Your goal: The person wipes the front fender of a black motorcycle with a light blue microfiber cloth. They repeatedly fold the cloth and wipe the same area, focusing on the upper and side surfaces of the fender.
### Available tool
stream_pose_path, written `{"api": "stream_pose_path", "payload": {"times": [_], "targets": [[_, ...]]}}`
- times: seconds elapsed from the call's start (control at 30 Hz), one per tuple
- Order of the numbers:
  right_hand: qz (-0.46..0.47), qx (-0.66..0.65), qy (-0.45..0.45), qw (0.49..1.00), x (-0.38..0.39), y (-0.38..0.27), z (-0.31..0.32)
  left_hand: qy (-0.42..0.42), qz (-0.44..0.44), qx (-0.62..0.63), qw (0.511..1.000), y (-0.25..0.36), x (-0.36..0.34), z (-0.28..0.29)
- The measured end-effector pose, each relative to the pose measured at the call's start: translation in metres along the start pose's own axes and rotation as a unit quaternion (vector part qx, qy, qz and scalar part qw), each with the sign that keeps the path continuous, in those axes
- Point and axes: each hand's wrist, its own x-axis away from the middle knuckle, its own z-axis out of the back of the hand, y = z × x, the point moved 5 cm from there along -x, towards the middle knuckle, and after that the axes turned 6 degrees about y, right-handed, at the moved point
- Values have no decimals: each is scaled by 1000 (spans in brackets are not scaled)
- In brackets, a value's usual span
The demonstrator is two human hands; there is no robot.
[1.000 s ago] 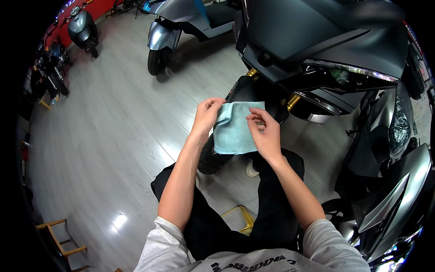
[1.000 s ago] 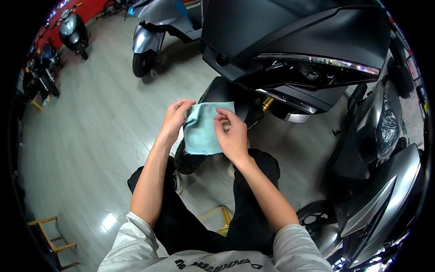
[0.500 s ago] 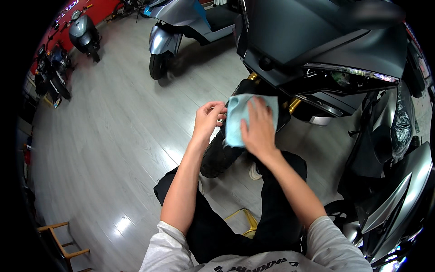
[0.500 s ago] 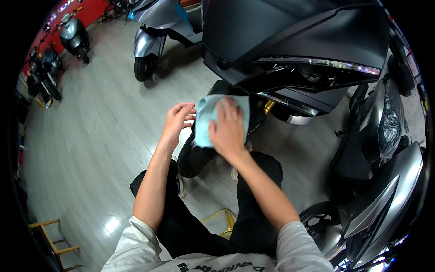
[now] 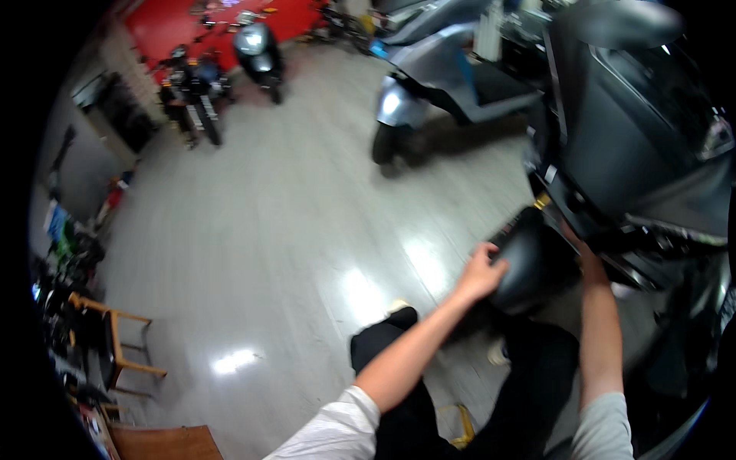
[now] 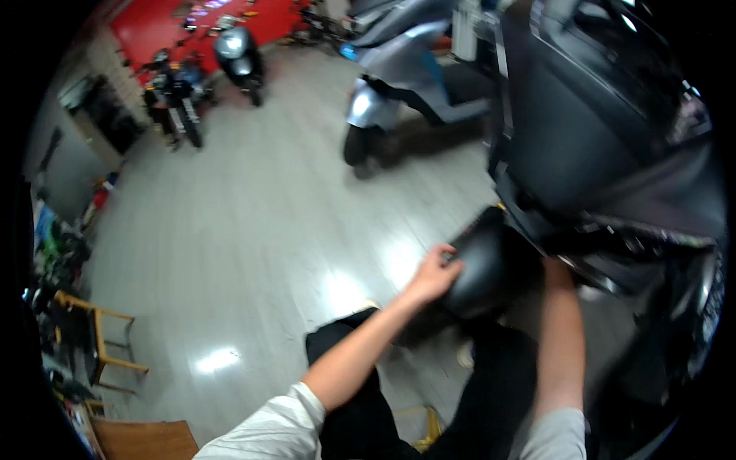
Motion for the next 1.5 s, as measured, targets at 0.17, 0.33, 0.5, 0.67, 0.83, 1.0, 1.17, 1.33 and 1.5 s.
{"api": "stream_pose_path", "payload": {"times": [0.17,0.33,0.5,0.67,0.83,1.0,1.17,1.33,1.5], "targets": [[12,-4,-49,999,-2,-12,-2,36,18,24,999,0,9,12],[3,-14,-44,999,2,-3,1,53,3,32,998,6,9,8],[-2,-43,-33,999,19,8,-4,38,29,40,998,1,10,1],[-12,-69,16,997,20,19,5,99,-22,21,995,-2,1,-3],[-21,-100,84,991,2,5,7,77,20,54,995,0,5,0],[-80,8,189,979,12,-85,13,63,32,88,994,-4,5,3],[90,50,96,990,-50,-102,-16,34,25,77,996,-6,3,6],[27,130,-220,966,-121,-112,-53,16,9,32,999,5,5,12],[29,149,-380,913,-149,-119,-102,-27,11,40,999,12,10,11]]}}
